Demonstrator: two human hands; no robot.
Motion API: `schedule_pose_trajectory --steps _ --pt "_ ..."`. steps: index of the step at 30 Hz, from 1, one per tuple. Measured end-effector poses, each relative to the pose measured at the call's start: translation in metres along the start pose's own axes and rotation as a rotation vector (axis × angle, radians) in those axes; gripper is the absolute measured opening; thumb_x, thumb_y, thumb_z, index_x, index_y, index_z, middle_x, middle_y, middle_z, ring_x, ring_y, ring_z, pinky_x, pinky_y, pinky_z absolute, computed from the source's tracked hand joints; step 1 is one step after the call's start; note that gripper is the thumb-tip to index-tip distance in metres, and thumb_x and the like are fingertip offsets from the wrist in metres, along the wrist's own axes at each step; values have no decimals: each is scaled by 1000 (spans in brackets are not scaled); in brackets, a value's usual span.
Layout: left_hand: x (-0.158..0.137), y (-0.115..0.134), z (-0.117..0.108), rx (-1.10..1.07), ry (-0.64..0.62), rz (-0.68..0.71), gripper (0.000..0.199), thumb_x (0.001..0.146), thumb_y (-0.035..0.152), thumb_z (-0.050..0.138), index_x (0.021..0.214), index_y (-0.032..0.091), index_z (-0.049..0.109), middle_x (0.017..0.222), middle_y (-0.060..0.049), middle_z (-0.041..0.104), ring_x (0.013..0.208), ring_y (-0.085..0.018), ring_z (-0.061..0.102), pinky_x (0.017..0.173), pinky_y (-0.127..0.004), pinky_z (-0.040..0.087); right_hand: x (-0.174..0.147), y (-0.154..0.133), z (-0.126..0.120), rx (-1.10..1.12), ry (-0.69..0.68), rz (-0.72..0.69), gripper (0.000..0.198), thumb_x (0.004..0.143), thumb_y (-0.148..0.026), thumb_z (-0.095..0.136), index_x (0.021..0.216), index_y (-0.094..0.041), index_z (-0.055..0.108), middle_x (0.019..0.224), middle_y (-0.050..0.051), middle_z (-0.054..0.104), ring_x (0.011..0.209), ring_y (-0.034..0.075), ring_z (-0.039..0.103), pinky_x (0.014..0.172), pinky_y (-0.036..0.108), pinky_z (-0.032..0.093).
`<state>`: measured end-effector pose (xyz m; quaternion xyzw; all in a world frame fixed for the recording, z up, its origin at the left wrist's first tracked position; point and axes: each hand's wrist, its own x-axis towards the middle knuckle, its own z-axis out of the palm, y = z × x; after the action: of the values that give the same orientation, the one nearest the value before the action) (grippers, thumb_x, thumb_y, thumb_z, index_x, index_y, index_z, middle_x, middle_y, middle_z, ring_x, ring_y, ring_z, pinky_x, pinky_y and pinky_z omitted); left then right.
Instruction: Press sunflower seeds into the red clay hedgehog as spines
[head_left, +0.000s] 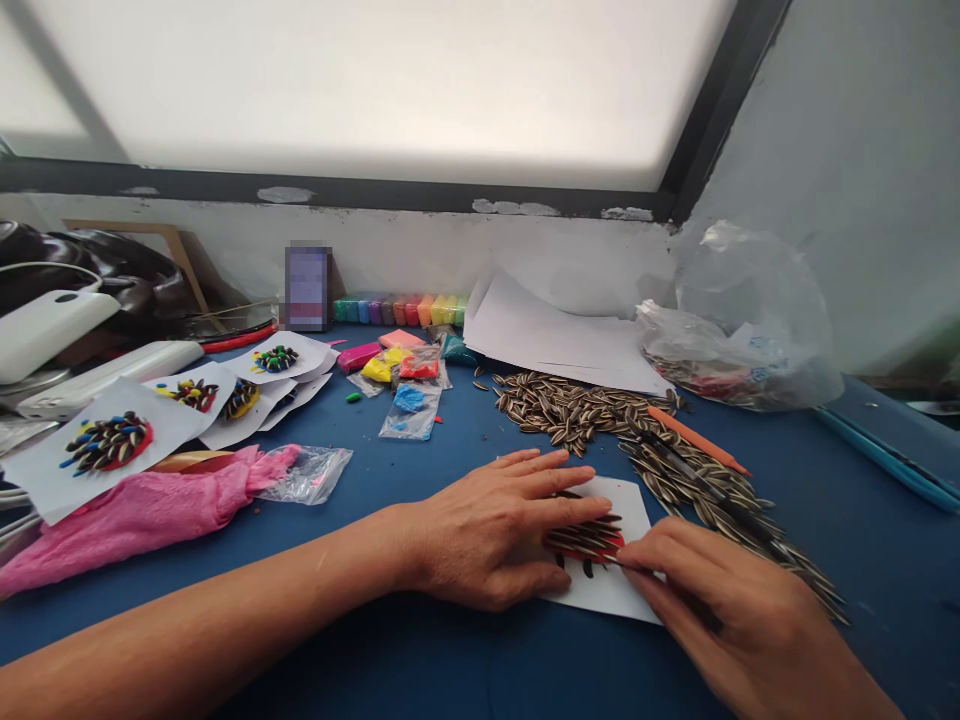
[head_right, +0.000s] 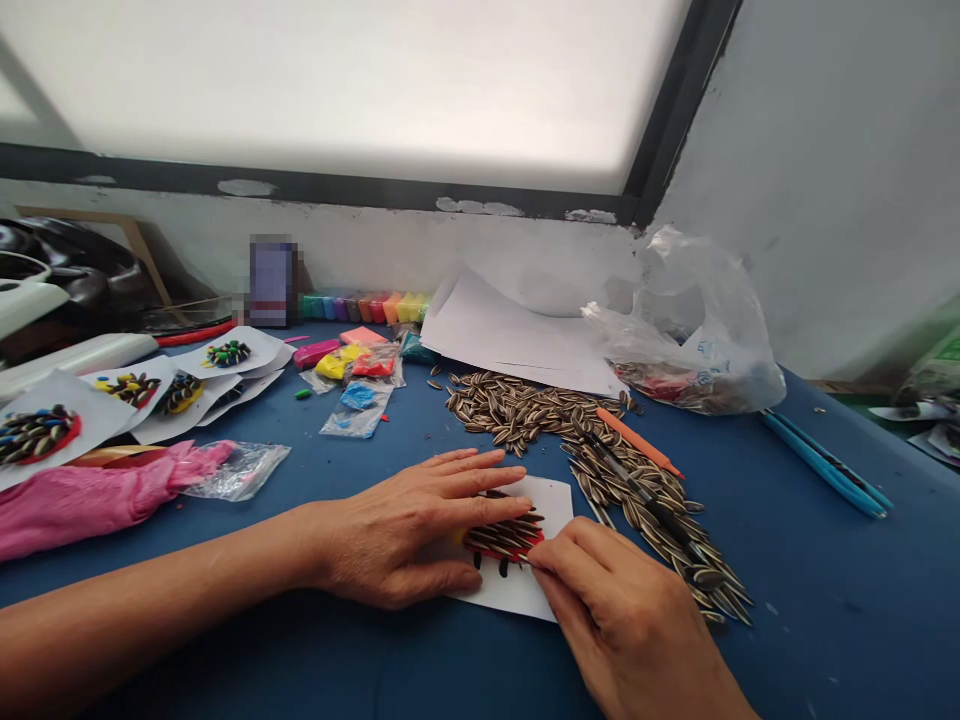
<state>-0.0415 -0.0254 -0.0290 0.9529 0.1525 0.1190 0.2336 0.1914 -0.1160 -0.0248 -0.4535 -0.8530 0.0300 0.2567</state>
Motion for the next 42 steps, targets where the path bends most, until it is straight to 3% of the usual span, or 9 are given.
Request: schedule_pose_trajectory --steps 26,42 --pt "1 3 -2 -13 5 27 56 89 37 57 144 32 42 156 -1 31 146 -30 23 119 -49 19 6 -2 1 -31 41 -48 18 92 -11 52 96 -23 63 84 0 70 74 13 69 66 21 55" --pt "1 3 -2 28 -5 28 56 90 36 56 144 31 43 157 -3 28 145 -30 23 119 -49 18 1 -1 10 -105 13 12 21 96 -14 46 90 -22 64 80 2 64 70 15 63 65 26 51"
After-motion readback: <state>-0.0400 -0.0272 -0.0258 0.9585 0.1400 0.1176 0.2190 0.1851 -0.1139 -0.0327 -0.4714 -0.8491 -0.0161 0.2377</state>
